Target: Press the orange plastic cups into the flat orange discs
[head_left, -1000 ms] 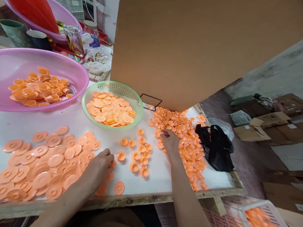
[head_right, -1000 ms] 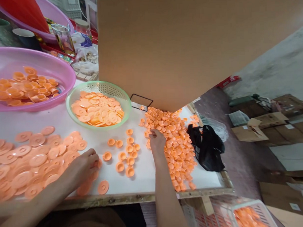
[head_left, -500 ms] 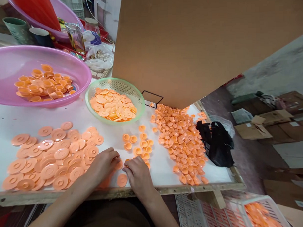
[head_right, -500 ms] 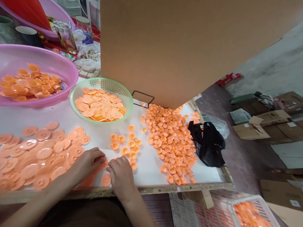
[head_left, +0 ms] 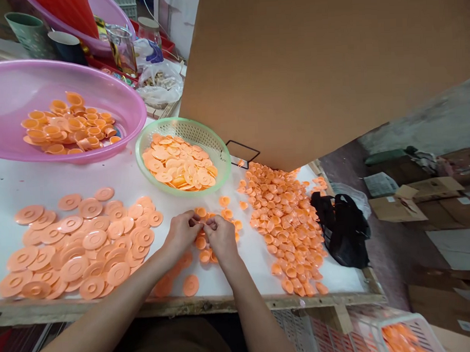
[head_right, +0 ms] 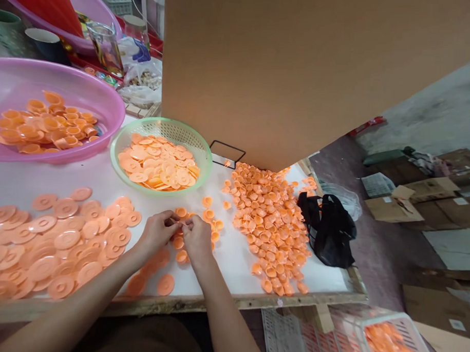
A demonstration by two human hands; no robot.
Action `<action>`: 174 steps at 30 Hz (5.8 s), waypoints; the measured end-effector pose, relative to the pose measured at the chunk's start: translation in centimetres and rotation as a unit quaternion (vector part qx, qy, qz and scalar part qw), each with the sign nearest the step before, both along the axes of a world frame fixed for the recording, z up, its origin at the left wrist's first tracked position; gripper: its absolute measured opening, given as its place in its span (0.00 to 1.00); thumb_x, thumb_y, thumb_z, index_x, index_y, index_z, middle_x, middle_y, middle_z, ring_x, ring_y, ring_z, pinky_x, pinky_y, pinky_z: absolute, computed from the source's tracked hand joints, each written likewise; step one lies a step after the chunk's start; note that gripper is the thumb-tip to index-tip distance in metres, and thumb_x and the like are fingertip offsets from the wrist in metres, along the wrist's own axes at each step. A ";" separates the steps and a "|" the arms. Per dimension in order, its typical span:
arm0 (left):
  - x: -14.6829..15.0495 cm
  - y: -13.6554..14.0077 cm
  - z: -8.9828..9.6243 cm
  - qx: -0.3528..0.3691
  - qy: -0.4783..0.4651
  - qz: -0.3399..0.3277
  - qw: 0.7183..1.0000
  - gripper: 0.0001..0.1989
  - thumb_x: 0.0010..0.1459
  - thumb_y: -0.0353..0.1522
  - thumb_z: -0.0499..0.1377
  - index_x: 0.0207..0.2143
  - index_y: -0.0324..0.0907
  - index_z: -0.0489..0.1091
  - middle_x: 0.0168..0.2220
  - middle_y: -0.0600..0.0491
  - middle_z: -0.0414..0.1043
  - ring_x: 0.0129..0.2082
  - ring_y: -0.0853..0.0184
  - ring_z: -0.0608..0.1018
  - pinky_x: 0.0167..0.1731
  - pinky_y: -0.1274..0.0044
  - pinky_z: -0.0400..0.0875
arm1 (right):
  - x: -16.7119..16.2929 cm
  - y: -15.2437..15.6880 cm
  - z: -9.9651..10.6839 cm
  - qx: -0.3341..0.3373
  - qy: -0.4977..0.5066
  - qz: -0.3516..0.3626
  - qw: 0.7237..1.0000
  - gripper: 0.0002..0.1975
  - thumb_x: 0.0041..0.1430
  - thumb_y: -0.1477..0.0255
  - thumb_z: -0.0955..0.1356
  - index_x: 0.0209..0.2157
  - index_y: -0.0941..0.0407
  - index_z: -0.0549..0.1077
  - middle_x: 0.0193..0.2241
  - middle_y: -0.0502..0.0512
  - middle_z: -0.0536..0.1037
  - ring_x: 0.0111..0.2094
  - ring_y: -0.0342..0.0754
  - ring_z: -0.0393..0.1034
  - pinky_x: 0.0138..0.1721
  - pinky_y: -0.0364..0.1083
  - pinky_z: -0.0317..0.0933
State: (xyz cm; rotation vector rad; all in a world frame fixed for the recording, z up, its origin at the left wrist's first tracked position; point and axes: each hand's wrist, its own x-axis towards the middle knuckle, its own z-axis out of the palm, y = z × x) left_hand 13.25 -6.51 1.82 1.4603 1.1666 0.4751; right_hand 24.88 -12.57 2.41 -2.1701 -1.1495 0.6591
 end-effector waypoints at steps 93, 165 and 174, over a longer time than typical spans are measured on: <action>-3.7 -4.5 -0.5 0.063 0.129 -0.107 0.984 0.09 0.52 0.30 0.53 0.19 0.42 0.61 0.18 0.56 0.65 0.21 0.70 0.67 0.24 0.79 0.54 | -4.6 -4.9 0.1 -0.019 -0.064 0.064 0.996 0.10 0.55 0.79 0.62 0.22 0.55 0.66 0.20 0.49 0.70 0.24 0.44 0.65 0.27 0.41 0.54; -8.1 -4.6 0.0 0.284 0.096 -0.129 0.945 0.10 0.63 0.29 0.50 0.32 0.42 0.69 0.36 0.51 0.70 0.31 0.69 0.74 0.32 0.76 0.68 | -3.8 -5.7 2.8 0.029 0.153 -0.013 0.988 0.10 0.59 0.67 0.65 0.37 0.56 0.75 0.23 0.48 0.74 0.18 0.42 0.68 0.21 0.41 0.62; -6.0 -4.8 0.2 0.246 0.153 -0.278 0.916 0.10 0.56 0.24 0.52 0.28 0.42 0.71 0.36 0.51 0.69 0.37 0.66 0.73 0.33 0.77 0.66 | -1.8 0.5 3.0 0.087 -0.133 0.074 0.984 0.11 0.60 0.75 0.64 0.37 0.52 0.78 0.35 0.54 0.78 0.37 0.48 0.73 0.37 0.44 0.64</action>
